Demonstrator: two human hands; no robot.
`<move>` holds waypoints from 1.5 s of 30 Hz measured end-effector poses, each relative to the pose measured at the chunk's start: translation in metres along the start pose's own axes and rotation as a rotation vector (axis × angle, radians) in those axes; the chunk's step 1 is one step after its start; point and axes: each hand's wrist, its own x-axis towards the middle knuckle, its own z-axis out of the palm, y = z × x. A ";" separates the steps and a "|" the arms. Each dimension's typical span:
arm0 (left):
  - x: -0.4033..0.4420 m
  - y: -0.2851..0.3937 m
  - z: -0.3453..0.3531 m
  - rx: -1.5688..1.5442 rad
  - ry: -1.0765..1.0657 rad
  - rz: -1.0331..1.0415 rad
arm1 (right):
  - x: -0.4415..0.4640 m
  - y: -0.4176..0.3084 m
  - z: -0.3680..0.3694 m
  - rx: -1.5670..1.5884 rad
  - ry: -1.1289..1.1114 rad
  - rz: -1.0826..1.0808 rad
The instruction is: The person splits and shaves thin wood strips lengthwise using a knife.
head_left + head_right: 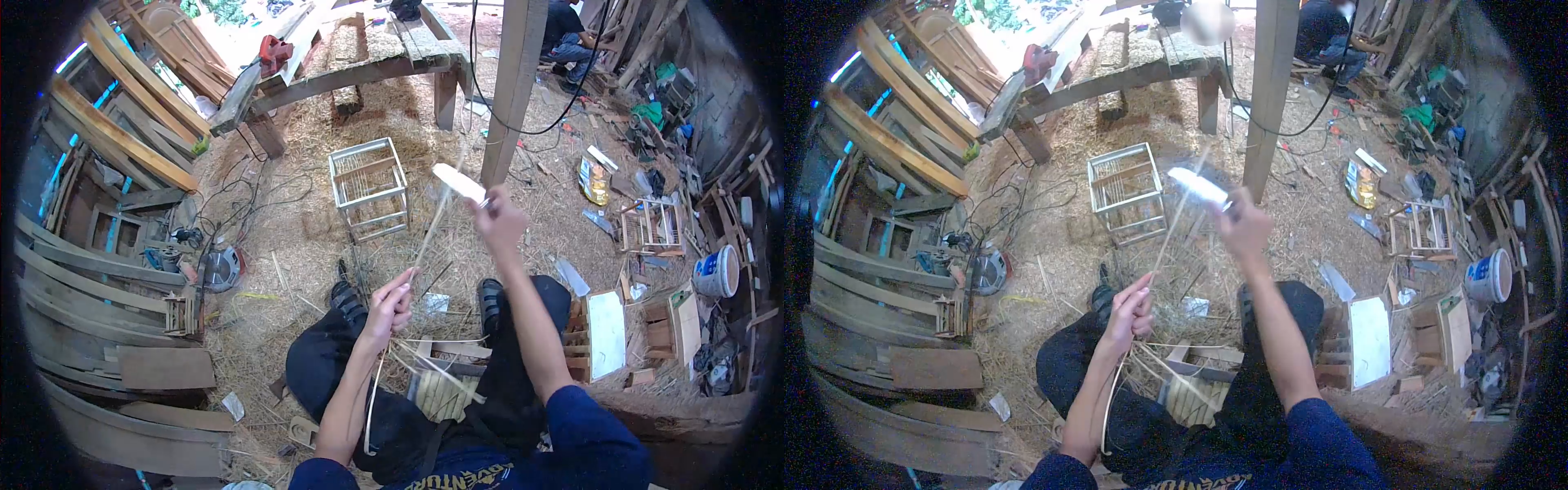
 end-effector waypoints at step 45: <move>0.033 -0.014 -0.002 0.634 0.179 0.515 | -0.014 -0.031 0.002 -0.017 -0.238 -0.480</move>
